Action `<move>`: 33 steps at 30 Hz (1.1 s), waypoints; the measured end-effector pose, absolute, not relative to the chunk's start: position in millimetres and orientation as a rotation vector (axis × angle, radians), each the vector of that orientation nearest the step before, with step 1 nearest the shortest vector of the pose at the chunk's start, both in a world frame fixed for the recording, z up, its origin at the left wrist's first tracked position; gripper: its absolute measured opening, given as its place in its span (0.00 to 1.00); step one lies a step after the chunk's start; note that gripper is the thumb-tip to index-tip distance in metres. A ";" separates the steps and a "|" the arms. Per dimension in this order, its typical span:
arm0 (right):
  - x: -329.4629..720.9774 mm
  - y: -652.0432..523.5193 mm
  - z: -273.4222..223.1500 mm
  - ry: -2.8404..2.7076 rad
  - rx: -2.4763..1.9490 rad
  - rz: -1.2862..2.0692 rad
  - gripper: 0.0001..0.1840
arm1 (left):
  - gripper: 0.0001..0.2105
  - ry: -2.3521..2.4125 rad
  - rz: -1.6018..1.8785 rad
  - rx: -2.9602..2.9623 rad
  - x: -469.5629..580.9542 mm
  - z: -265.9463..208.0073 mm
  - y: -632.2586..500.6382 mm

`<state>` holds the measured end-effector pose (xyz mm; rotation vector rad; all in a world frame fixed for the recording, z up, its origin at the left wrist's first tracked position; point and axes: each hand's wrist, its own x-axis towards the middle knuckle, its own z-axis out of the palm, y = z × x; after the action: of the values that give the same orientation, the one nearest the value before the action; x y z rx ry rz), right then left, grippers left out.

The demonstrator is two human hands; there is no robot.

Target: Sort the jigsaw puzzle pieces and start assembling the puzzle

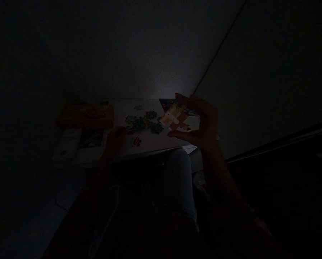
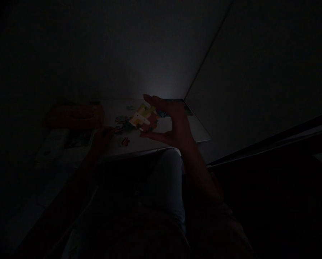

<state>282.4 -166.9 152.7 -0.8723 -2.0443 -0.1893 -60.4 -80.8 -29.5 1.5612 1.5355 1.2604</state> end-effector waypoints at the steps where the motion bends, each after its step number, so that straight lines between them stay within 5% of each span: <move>1: 280.9 -166.9 153.0 -2.050 -0.770 -0.181 0.54 | 0.22 1.536 1.257 1.555 -60.2 -29.5 -80.9; 5: 270.9 -149.5 121.3 -2.058 -0.650 -0.107 0.51 | 0.18 1.530 1.262 1.522 -58.1 -26.5 -82.8; 11: 220.8 -112.2 1.9 -2.107 -1.117 0.230 0.47 | 0.12 1.547 1.223 1.574 -57.4 -27.4 -83.7; 14: 196.5 -108.2 -35.7 -2.139 -1.297 0.345 0.54 | 0.11 1.563 1.232 1.604 -58.0 -34.3 -81.4; 17: 193.6 -105.9 -47.5 -2.125 -1.434 0.339 0.55 | 0.12 1.554 1.301 1.762 -58.8 -43.6 -77.9; 21: 220.8 -90.1 -45.1 -1.960 -1.648 0.187 0.39 | 0.12 1.493 1.180 2.045 -58.4 -54.2 -74.1; 27: 260.7 -59.7 -51.0 -1.873 -1.855 0.181 0.46 | 0.20 1.515 1.054 2.109 -58.1 -61.0 -73.7; 33: 267.1 -46.7 -50.7 -1.823 -1.879 0.301 0.41 | 0.14 1.524 1.100 2.092 -57.7 -59.9 -74.0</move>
<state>267.1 -46.7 -50.7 -1.8793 -1.8227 0.3015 -57.7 -74.0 -59.9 2.0919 1.5241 1.0995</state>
